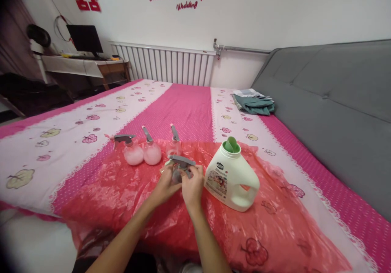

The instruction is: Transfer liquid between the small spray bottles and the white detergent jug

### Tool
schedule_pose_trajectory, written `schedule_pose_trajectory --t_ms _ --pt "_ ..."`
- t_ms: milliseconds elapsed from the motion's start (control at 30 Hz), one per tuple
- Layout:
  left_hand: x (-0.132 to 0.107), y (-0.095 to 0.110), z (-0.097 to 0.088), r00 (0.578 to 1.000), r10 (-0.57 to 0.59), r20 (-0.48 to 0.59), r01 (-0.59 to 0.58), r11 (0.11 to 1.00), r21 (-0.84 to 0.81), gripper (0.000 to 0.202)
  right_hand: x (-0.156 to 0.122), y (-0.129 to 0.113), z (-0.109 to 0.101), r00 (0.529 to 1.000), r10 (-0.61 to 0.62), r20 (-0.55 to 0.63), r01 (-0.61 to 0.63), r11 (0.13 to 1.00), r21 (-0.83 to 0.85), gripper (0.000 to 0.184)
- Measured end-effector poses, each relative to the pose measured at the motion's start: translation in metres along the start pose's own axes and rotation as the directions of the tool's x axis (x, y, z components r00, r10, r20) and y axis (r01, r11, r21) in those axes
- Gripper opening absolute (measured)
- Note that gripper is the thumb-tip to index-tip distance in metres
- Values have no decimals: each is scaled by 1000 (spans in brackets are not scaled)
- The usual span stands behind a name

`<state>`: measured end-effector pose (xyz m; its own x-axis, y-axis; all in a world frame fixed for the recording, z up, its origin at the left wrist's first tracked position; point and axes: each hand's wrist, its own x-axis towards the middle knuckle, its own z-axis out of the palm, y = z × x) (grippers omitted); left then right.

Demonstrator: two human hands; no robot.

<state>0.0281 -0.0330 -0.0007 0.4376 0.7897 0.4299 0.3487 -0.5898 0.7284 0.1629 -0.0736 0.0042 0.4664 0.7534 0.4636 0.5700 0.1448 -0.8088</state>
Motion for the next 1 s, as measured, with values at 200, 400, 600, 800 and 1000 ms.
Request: schedule_pose_trajectory --t_ms 200,400,600,800,1000 --pt "-11 -37 -25 986 -156 -64 166 959 232 55 4 8 8 1000 9 -14 -9 999 -47 31" --pt "-15 -47 -18 963 -266 -37 262 902 342 55 0 22 20 999 33 19 -33 999 -34 34" --pt "-24 -38 -39 959 -250 -135 280 916 286 49 3 25 11 999 53 8 -53 997 -54 35" --pt "-50 -7 -74 905 -298 -303 365 910 195 44 -14 10 -4 998 62 -6 -62 997 -55 53" --pt "-42 52 -106 841 -247 -481 339 934 115 38 -48 0 -67 997 -37 -68 33 998 -58 37"
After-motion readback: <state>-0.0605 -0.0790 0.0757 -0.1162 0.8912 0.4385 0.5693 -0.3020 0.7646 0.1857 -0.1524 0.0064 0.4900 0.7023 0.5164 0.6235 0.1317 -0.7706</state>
